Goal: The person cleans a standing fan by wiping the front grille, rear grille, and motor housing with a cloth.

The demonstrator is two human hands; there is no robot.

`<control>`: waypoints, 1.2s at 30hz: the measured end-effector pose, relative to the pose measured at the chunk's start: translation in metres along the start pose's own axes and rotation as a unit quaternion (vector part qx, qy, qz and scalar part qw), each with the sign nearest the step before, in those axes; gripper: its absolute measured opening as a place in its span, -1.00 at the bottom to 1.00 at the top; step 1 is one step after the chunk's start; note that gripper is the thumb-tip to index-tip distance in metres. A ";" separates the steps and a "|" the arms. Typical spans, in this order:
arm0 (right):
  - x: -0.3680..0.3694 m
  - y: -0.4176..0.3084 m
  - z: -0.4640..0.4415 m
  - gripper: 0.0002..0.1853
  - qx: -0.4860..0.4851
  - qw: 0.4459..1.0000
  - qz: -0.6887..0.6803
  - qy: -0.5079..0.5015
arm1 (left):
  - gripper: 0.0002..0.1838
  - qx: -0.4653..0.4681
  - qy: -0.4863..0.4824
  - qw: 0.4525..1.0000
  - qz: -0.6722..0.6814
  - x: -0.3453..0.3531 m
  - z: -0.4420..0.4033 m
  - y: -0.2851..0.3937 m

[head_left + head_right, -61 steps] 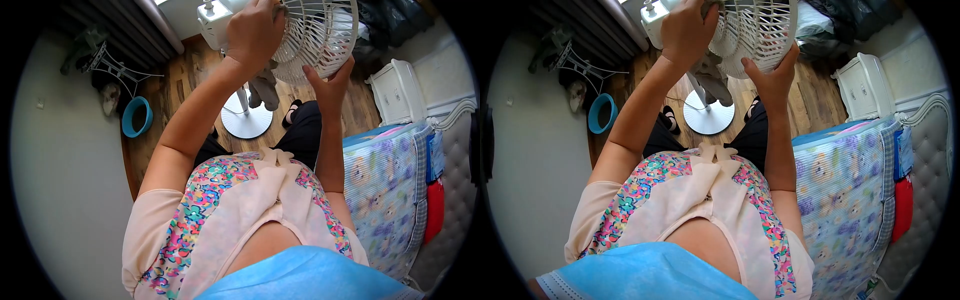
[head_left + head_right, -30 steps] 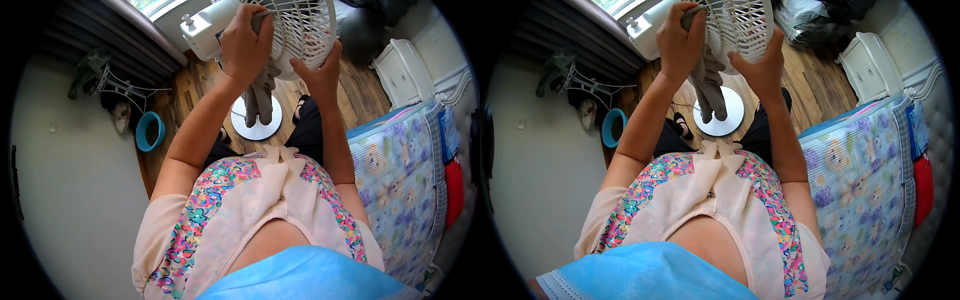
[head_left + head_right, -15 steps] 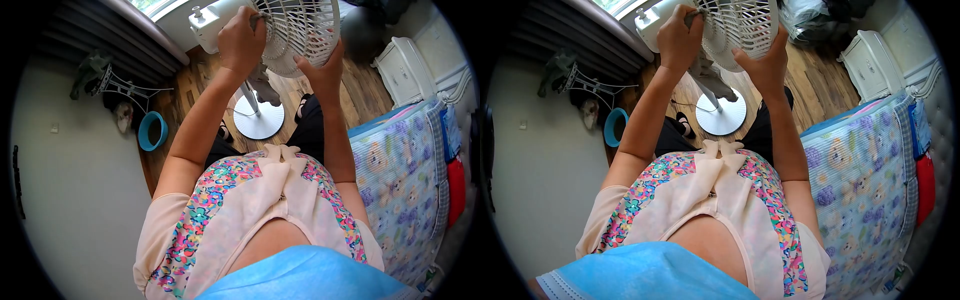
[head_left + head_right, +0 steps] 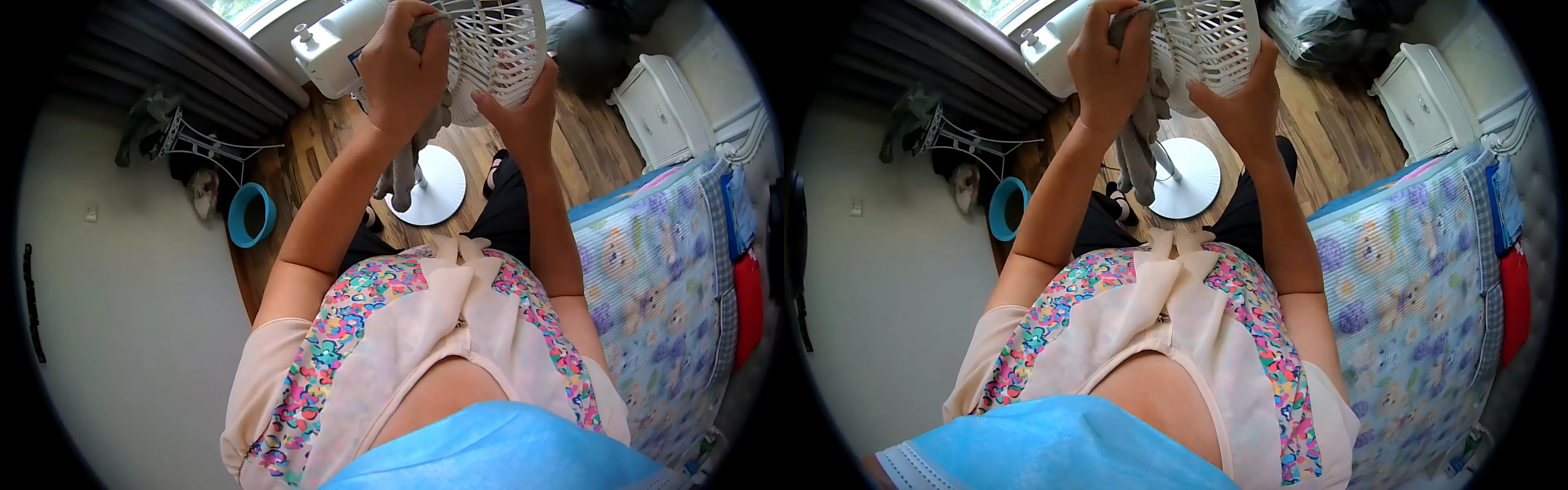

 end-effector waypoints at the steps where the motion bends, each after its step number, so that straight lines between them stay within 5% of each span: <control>1: 0.001 -0.004 0.001 -0.21 -0.009 1.000 0.024 0.001 | -0.85 -0.037 -0.009 0.999 -0.005 -0.001 0.000 0.003; 6: 0.001 -0.002 0.000 -0.22 -0.025 1.000 0.003 0.014 | -0.84 -0.013 -0.040 0.991 -0.129 0.000 0.001 -0.029; 8: -0.002 0.002 0.001 -0.20 -0.028 0.999 0.013 0.016 | -0.84 -0.075 -0.049 0.993 -0.077 0.002 0.009 -0.027; 11: -0.002 0.002 0.001 -0.17 -0.030 0.999 0.026 0.016 | -0.82 -0.041 0.010 0.999 0.004 0.006 0.017 -0.022; 15: 0.000 0.000 0.004 -0.16 -0.034 0.999 0.027 0.006 | -0.81 -0.057 0.001 0.998 0.012 0.002 0.017 -0.020; 17: -0.001 0.001 0.002 -0.17 -0.042 0.999 0.030 0.017 | -0.82 0.012 0.014 0.997 -0.081 0.006 0.021 -0.024; 24: -0.001 0.000 0.006 -0.19 -0.014 1.000 0.018 -0.001 | -0.85 -0.061 -0.003 0.998 0.031 0.002 0.022 -0.002; 33: 0.001 0.000 0.005 -0.18 -0.033 0.999 0.025 0.008 | -0.86 -0.051 0.006 0.998 0.021 0.005 0.014 -0.011; 35: 0.002 -0.001 0.013 -0.17 -0.013 0.999 0.031 0.001 | -0.87 0.033 0.036 0.999 -0.024 0.005 0.019 -0.001; 36: 0.002 -0.001 0.014 -0.18 -0.017 0.999 0.029 -0.001 | -0.88 -0.016 0.007 1.000 -0.003 0.000 0.017 0.002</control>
Point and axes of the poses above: each hand's wrist, its own z-axis away from the middle knuckle, its own x-axis out of the palm, y = z × x, the point moved 2 cm from there along -z, towards the middle knuckle, and after that the axes turned 4 degrees about -y, right-handed, at the moved point
